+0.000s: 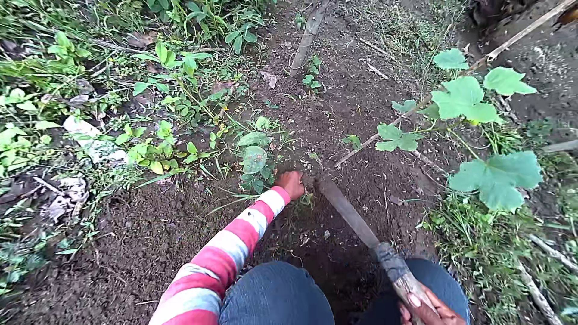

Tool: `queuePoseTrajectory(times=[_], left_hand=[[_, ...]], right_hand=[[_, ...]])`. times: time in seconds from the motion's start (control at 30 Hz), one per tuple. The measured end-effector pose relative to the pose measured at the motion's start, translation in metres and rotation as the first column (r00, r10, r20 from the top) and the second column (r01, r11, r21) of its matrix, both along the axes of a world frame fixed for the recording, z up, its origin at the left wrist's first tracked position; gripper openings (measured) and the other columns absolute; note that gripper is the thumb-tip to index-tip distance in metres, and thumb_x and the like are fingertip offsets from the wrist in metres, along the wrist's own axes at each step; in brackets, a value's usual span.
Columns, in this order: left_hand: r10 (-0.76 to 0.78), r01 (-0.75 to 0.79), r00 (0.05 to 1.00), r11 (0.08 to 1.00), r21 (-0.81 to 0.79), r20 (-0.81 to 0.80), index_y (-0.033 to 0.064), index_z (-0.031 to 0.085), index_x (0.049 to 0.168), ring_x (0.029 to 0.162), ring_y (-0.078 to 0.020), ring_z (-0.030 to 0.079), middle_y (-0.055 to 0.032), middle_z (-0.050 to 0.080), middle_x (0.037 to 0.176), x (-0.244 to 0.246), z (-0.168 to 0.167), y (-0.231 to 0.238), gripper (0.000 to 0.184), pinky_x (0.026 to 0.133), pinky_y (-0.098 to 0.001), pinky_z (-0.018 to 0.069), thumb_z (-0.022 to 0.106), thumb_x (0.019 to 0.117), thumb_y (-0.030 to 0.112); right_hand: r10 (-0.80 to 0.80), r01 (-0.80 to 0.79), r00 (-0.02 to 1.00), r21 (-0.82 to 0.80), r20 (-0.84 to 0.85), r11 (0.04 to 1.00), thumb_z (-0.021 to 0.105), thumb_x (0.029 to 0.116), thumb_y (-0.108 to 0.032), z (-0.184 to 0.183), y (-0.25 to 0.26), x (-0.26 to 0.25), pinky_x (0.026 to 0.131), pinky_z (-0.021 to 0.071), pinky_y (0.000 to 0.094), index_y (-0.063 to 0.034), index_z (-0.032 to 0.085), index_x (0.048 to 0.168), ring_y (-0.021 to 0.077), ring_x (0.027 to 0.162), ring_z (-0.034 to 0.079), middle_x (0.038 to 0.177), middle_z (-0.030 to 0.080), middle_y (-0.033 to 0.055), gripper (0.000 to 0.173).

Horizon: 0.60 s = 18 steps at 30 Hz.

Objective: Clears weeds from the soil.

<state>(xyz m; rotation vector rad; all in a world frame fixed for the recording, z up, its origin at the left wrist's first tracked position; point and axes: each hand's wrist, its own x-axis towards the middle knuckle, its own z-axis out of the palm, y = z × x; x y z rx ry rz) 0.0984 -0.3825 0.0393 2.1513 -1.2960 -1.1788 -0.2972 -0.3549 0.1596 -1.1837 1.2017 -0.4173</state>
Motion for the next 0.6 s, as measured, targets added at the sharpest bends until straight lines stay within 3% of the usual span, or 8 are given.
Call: queuePoseTrajectory(times=[0.1,0.13,0.2,0.27,0.33,0.43,0.5,0.6], left_hand=[[-0.013,0.023,0.999,0.973,-0.229,0.045,-0.0006,0.07,0.118,0.102,-0.042,0.07,-0.0238,0.073,0.102,-0.014,0.035,-0.042,0.029,0.089,-0.0642,0.0527,0.067,0.0914,0.011],[-0.048,0.076,0.991,0.97,-0.232,0.126,0.0019,0.07,0.118,0.101,-0.0417,0.071,-0.0226,0.073,0.101,-0.02,0.038,-0.057,0.03,0.085,-0.0642,0.0538,0.069,0.0902,0.012],[-0.089,0.109,0.962,0.992,-0.065,0.258,0.0047,0.063,0.132,0.106,-0.046,0.069,-0.0255,0.072,0.11,-0.02,0.027,-0.083,0.04,0.084,-0.0657,0.0544,0.07,0.0937,0.015],[-0.074,0.036,0.948,0.991,0.127,0.308,0.0036,0.049,0.149,0.118,-0.0549,0.062,-0.0336,0.065,0.125,-0.009,-0.003,-0.099,0.051,0.091,-0.0704,0.0517,0.063,0.1002,0.01],[-0.051,-0.005,0.936,0.987,0.16,0.349,-0.0049,0.057,0.137,0.121,-0.0546,0.061,-0.0336,0.063,0.129,0.001,-0.025,-0.102,0.037,0.092,-0.0707,0.0516,0.058,0.1026,0.009],[-0.08,0.047,0.94,0.993,0.106,0.333,0.0008,0.072,0.113,0.108,-0.0457,0.069,-0.0257,0.072,0.113,0.003,-0.025,-0.095,0.024,0.085,-0.0673,0.0546,0.069,0.0962,0.019],[0.002,0.03,0.958,0.994,-0.107,0.288,0.0036,0.074,0.117,0.111,-0.0449,0.068,-0.0246,0.073,0.113,-0.004,-0.018,-0.096,0.029,0.089,-0.0673,0.0529,0.073,0.092,0.018],[-0.014,0.108,0.973,0.908,-0.404,0.23,0.0033,0.074,0.121,0.139,-0.0479,0.047,-0.0238,0.054,0.148,-0.019,-0.016,-0.124,0.037,0.107,-0.0662,0.0462,0.08,0.0838,0.002]], right_hand=[[0.103,-0.227,0.917,-0.293,-0.385,0.929,0.07,0.0859,-0.014,-0.019,-0.039,0.035,0.052,0.0594,0.034,0.0068,0.058,0.136,0.0151,0.054,0.066,0.08,0.072,0.0086,0.056],[0.136,-0.364,0.836,-0.352,-0.531,0.862,0.076,0.0832,-0.022,-0.021,-0.05,0.045,0.059,0.0605,0.0432,0.003,0.061,0.137,0.022,0.061,0.069,0.09,0.075,0.0152,0.061],[0.18,-0.561,0.7,-0.377,-0.691,0.737,0.078,0.082,-0.032,-0.008,-0.064,0.063,0.076,0.0587,0.0601,-0.003,0.063,0.139,0.0359,0.079,0.074,0.102,0.075,0.0224,0.065],[0.189,-0.644,0.638,-0.383,-0.746,0.662,0.078,0.0833,-0.033,0.005,-0.062,0.073,0.083,0.0563,0.0656,-0.0037,0.063,0.139,0.0423,0.089,0.075,0.104,0.076,0.0237,0.065],[0.18,-0.661,0.644,-0.423,-0.743,0.619,0.077,0.0831,-0.033,0.0,-0.056,0.07,0.083,0.0578,0.0632,-0.0012,0.064,0.138,0.041,0.089,0.075,0.102,0.076,0.0224,0.065],[0.171,-0.611,0.712,-0.481,-0.682,0.628,0.076,0.08,-0.035,-0.029,-0.046,0.054,0.082,0.0599,0.0575,0.0021,0.064,0.136,0.0352,0.087,0.076,0.102,0.077,0.0205,0.068],[0.174,-0.562,0.755,-0.486,-0.632,0.67,0.077,0.0784,-0.035,-0.041,-0.047,0.044,0.081,0.0612,0.052,0.0009,0.064,0.136,0.03,0.086,0.077,0.104,0.077,0.0187,0.069],[0.177,-0.457,0.816,-0.428,-0.55,0.78,0.08,0.0781,-0.029,-0.045,-0.049,0.039,0.067,0.0628,0.0446,-0.001,0.064,0.137,0.0235,0.072,0.074,0.103,0.077,0.0172,0.067]])
